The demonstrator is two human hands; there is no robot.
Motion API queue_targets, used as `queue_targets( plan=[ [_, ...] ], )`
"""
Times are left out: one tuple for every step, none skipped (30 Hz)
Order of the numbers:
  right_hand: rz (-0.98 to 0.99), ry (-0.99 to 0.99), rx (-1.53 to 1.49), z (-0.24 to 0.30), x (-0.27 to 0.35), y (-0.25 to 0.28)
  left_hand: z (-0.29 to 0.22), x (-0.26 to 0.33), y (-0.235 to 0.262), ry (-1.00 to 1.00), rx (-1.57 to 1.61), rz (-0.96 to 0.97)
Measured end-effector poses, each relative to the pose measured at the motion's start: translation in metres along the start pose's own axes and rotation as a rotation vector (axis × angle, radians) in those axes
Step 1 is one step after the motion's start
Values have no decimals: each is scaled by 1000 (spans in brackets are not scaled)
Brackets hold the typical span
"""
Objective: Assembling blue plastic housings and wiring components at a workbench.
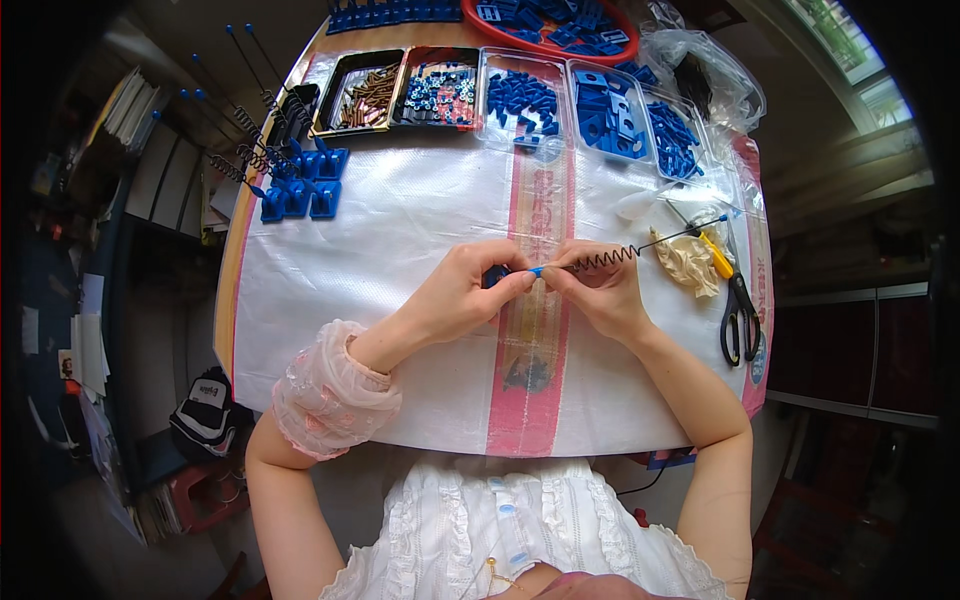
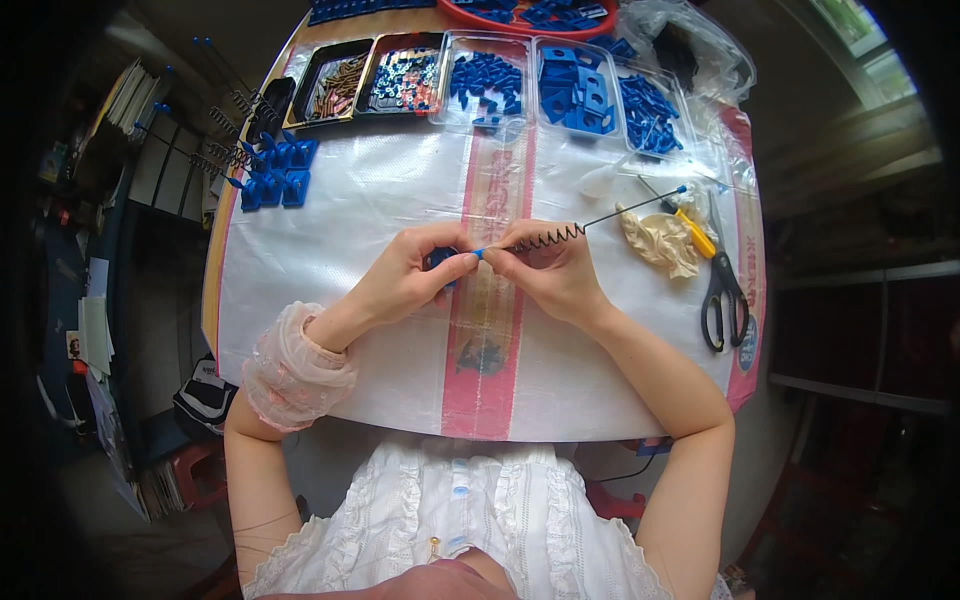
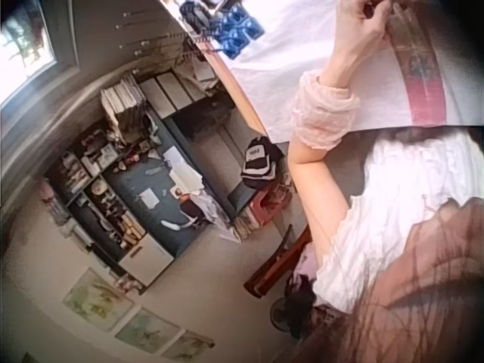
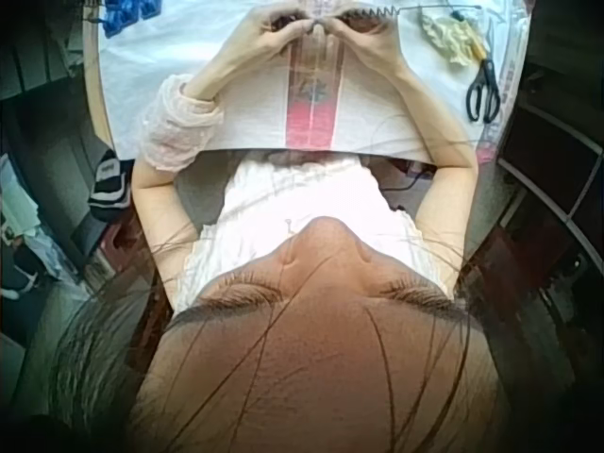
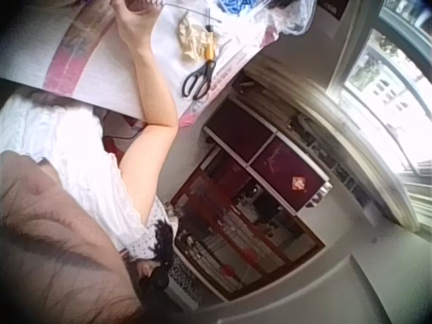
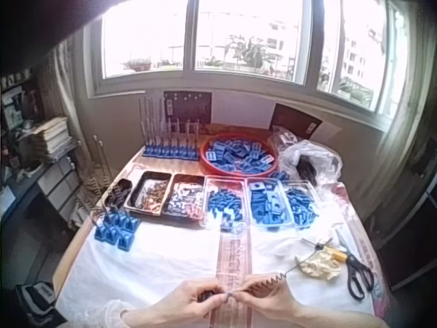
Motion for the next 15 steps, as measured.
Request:
queue_targets(
  plan=[
    [1,0,-3,-1,0,0,2,0,0,-13,-17,-6],
    [3,1,-7,-2,0,1,2,0,0,-25,-34,-11],
    [4,1,-11,-3,0,1,1,0,1,-48,-58,-19],
    [5,-1,-2,-2,0,1,-1,0,1,-71,-81,-27],
    [7,-3,7,-1,0,0,-2,-1,1,-93,-105,-35],
    [9,-4,15,-1,1,0,-1,-1,1,-81,-97,-26],
    [10,-7,2,-1,0,0,0,0,1,-69,-89,-18],
    [10,-9,-12,-1,0,0,1,-1,1,-57,-82,-9],
    [13,-11,-25,-1,-1,0,2,-1,1,-38,-42,3],
    [11,-4,-19,-1,-1,1,2,-1,0,-20,-2,15],
    [9,4,-13,-2,-1,1,2,0,0,-1,38,27],
    [6,10,-8,-2,-1,2,2,-1,-1,16,58,36],
    [13,11,-5,-2,-1,2,2,-1,-1,32,78,46],
    [20,12,-3,-1,-1,2,3,-1,-2,48,99,57],
    [27,15,0,0,-1,2,3,-1,-1,35,81,53]
  ],
)
Point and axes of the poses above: each hand's wrist, its own x-axis away from the middle knuckle, its own y-axis out of the back of the hand, z = x × y, the point moved 6 cm from there along -x, towards the middle knuckle, and after that the axes turned 3 degrees about -y, right-handed, at the moved point
